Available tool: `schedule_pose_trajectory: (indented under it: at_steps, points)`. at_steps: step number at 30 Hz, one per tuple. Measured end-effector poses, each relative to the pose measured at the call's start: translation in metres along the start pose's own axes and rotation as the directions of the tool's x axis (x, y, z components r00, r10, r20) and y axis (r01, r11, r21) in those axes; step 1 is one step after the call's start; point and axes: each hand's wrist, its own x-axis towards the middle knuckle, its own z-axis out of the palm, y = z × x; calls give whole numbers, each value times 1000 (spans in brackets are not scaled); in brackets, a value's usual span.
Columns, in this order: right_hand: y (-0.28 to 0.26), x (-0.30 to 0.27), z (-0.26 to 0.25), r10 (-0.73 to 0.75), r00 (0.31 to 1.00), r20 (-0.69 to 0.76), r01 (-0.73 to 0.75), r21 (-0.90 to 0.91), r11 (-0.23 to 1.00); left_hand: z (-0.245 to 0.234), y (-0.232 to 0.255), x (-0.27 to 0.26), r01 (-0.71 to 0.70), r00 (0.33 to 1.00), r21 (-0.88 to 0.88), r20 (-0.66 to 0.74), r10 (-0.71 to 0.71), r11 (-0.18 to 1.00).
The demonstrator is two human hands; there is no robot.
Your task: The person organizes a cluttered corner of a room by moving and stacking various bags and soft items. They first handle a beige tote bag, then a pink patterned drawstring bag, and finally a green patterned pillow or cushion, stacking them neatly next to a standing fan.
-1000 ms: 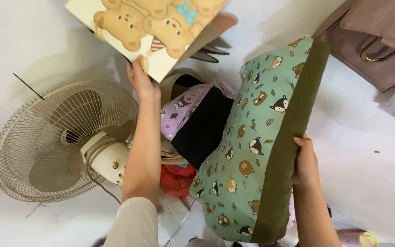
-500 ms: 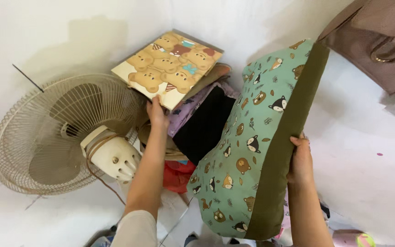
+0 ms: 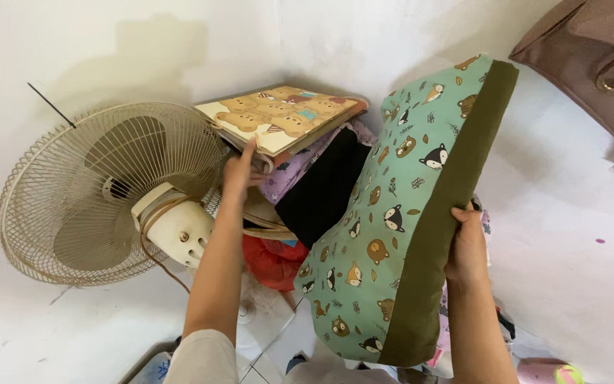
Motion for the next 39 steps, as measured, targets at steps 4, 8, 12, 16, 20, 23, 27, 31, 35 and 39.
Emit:
schedule_pose_trajectory:
  at_steps: [4, 8, 12, 16, 20, 23, 27, 31, 35, 39]
  points:
    - [3, 2, -3, 19, 1000, -18, -19, 3, 1000, -17, 46, -47, -88, 945, 668, -179, 274, 739]
    - [5, 3, -6, 19, 1000, -8, -19, 22, 1000, -11, 73, -61, -487, 696, 707, -41, 717, 513]
    - [4, 2, -4, 82, 994, -68, -82, 11, 997, 3, 104, -64, -754, 538, 617, 383, 751, 225]
    - [4, -2, 0, 31, 997, -67, -33, -30, 999, 34, 91, -55, -707, 588, 707, 591, 552, -4]
    - [5, -3, -2, 25, 999, -48, -26, -21, 999, 28, 33, -24, -650, 605, 760, 539, 586, -29]
    - [7, -1, -2, 42, 998, -50, -42, -11, 999, 20, -5, -5, -685, 511, 728, 519, 685, -41]
    - [11, 2, 2, 75, 994, -81, -79, -51, 996, 19, -26, 3, -704, 475, 710, 475, 741, -4]
    - [14, -2, 6, 27, 1000, -2, -27, 2, 1000, 19, -24, 8, -695, 560, 710, 437, 703, 113]
    - [19, -4, 8, 10, 1000, 30, -11, 29, 1000, 16, -27, 11, -729, 537, 670, 435, 723, 138]
    - [19, -4, 9, 26, 1000, 14, -26, -1, 1000, 23, -28, 23, -739, 499, 665, 438, 748, 104]
